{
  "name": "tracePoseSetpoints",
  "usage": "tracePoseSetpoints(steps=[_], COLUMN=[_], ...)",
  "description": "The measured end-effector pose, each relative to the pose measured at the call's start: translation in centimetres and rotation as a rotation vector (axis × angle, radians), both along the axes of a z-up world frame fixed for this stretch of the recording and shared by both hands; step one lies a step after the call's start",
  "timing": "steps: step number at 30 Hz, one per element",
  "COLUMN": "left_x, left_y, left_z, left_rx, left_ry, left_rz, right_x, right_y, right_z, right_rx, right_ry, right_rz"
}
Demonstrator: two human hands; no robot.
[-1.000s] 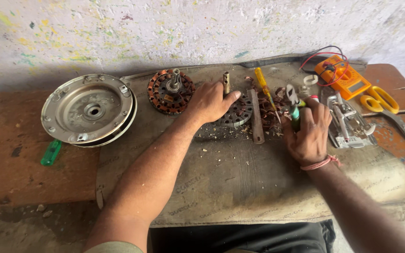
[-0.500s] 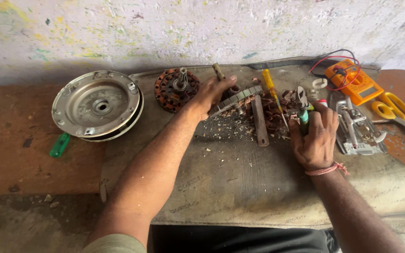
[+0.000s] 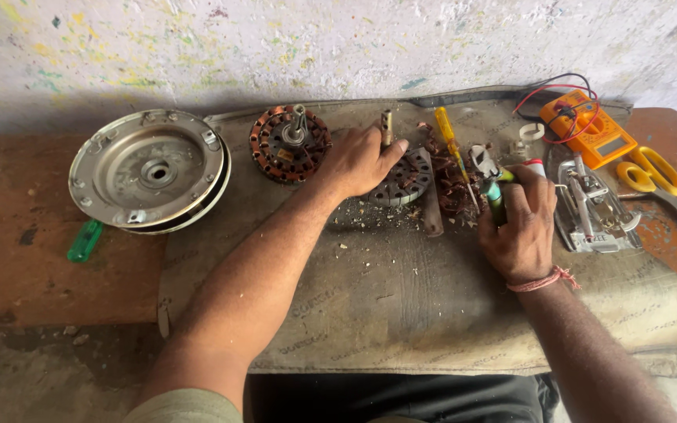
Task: The person removes copper windings from a motor stator using a screwdriver and pliers on a wooden workbench.
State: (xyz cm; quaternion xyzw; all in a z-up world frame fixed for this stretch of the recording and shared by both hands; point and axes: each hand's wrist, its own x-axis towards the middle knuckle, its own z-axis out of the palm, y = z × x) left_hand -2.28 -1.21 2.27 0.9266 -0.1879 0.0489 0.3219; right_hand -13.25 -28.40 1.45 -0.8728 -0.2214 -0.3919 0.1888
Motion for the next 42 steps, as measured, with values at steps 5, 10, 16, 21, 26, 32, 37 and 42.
tracePoseSetpoints(steps=[5, 10, 16, 21, 26, 32, 37, 42], left_x=[0.1, 0.3, 0.2, 0.0, 0.0, 0.2, 0.4, 0.5], left_y=[0.2, 0.3, 0.6, 0.4, 0.2, -0.1, -0.3, -0.1], left_z=[-0.6, -0.3, -0.3, -0.2, -0.1, -0.8, -1.4, -1.5], left_rx=[-0.031, -0.009, 0.029, -0.022, -0.021, -0.072, -0.055, -0.019], left_ry=[-0.019, 0.005, -0.03, -0.057, -0.051, 0.001, 0.034, 0.068], left_rz=[-0.048, -0.05, -0.039, -0.053, -0.048, -0.057, -0.051, -0.012], right_x=[0.4, 3.0, 4.1, 4.5, 4.4, 3.9, 5.3, 8.3], right_y=[-0.2, -0.5, 1.0, 2.0, 3.3, 4.2, 3.9, 2.9], right_z=[2.2, 7.2, 11.3, 11.7, 12.3, 12.6, 11.9, 11.4], right_rx=[-0.228, -0.681, -1.142, -1.26, -1.261, -1.407, -1.108, -0.753], right_ry=[0.042, 0.078, 0.305, 0.289, 0.442, 0.319, 0.877, 1.348], right_rz=[0.046, 0.091, -0.016, -0.032, -0.024, -0.036, -0.011, -0.043])
